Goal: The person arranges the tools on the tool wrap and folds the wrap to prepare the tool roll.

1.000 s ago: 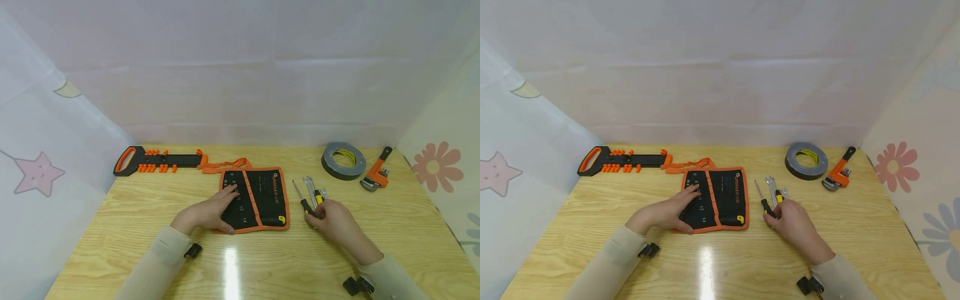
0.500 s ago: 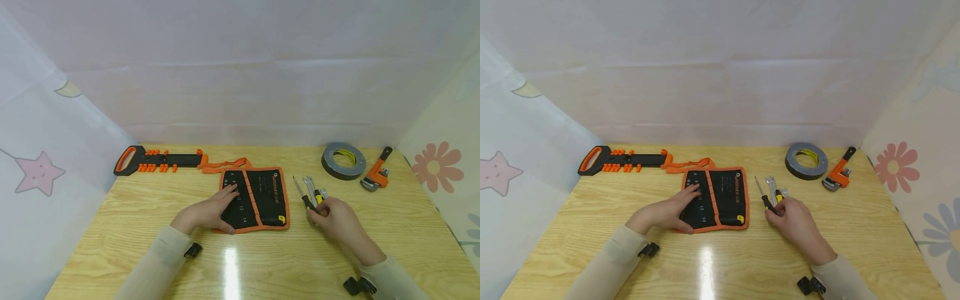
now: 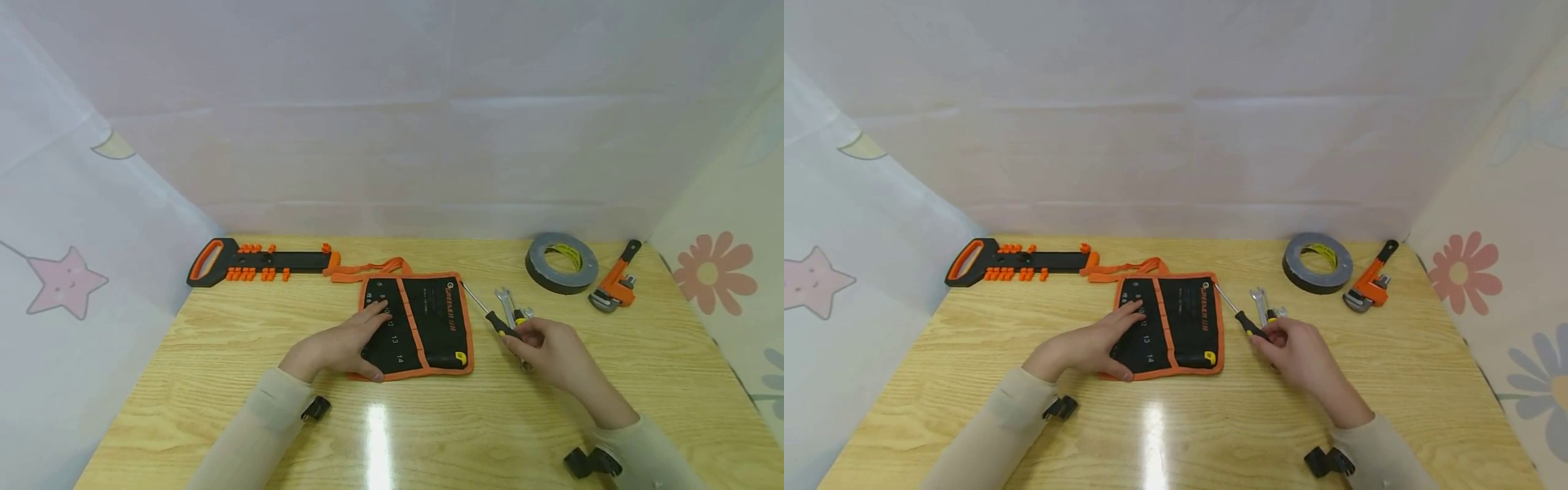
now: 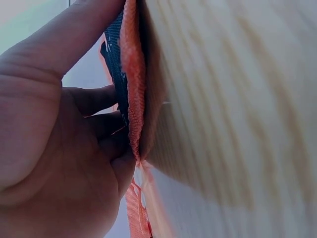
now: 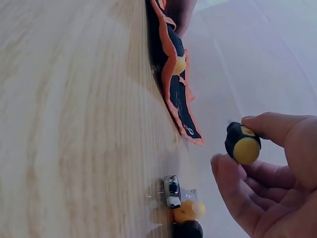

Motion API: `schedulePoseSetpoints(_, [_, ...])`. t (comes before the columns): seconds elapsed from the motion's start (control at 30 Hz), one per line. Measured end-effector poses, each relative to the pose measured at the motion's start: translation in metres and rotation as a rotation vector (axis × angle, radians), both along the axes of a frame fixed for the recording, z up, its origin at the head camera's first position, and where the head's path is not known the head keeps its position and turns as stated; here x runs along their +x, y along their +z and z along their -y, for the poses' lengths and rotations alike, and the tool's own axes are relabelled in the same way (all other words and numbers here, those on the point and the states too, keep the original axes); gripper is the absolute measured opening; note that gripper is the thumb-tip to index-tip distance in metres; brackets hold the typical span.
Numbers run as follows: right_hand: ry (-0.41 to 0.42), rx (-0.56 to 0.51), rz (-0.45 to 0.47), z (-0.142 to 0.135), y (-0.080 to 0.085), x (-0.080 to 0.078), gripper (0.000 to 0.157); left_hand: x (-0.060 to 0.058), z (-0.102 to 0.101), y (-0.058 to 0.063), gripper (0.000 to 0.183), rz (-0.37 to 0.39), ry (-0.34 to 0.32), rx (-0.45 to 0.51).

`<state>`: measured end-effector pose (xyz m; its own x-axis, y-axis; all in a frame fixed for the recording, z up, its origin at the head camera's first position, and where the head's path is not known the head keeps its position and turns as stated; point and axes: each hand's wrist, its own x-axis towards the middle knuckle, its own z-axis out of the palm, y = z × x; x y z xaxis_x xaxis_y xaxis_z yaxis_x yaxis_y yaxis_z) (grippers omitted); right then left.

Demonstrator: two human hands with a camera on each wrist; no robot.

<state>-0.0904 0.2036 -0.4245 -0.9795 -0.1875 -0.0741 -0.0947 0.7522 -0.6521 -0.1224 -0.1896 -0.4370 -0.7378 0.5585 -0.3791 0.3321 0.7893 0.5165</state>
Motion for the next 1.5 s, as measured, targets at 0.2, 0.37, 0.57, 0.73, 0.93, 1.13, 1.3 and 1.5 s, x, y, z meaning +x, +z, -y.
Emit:
schedulePoseSetpoints(0.2, [0.040,-0.069,0.056,-0.002,0.001,-0.003,0.029,-0.001,0.000,0.000,0.116,-0.004,0.003,0.003])
schedulePoseSetpoints(0.37, [0.069,-0.052,0.015,-0.001,0.002,-0.004,0.028,-0.001,0.000,0.001,0.116,-0.005,0.003,0.005])
schedulePoseSetpoints(0.57, [0.135,-0.017,-0.017,0.005,0.003,-0.006,0.024,0.000,0.001,0.002,0.116,-0.003,0.005,0.003])
schedulePoseSetpoints(0.73, [0.166,0.015,-0.069,0.009,0.003,-0.007,0.020,0.001,0.001,0.002,0.116,0.001,0.007,0.005])
schedulePoseSetpoints(0.93, [0.193,0.049,-0.098,0.011,0.001,-0.009,0.020,0.000,0.000,0.001,0.116,0.005,0.012,0.023])
schedulePoseSetpoints(1.13, [0.214,0.099,-0.121,0.014,-0.006,-0.011,0.021,0.001,0.000,0.000,0.116,0.009,0.008,0.015])
schedulePoseSetpoints(1.3, [0.217,0.113,-0.136,0.019,-0.007,-0.013,0.021,0.001,0.000,0.000,0.116,0.011,0.010,0.017])
schedulePoseSetpoints(1.5, [0.215,0.100,-0.155,0.023,-0.007,-0.016,0.024,-0.001,0.000,0.000,0.116,0.005,0.010,0.012])
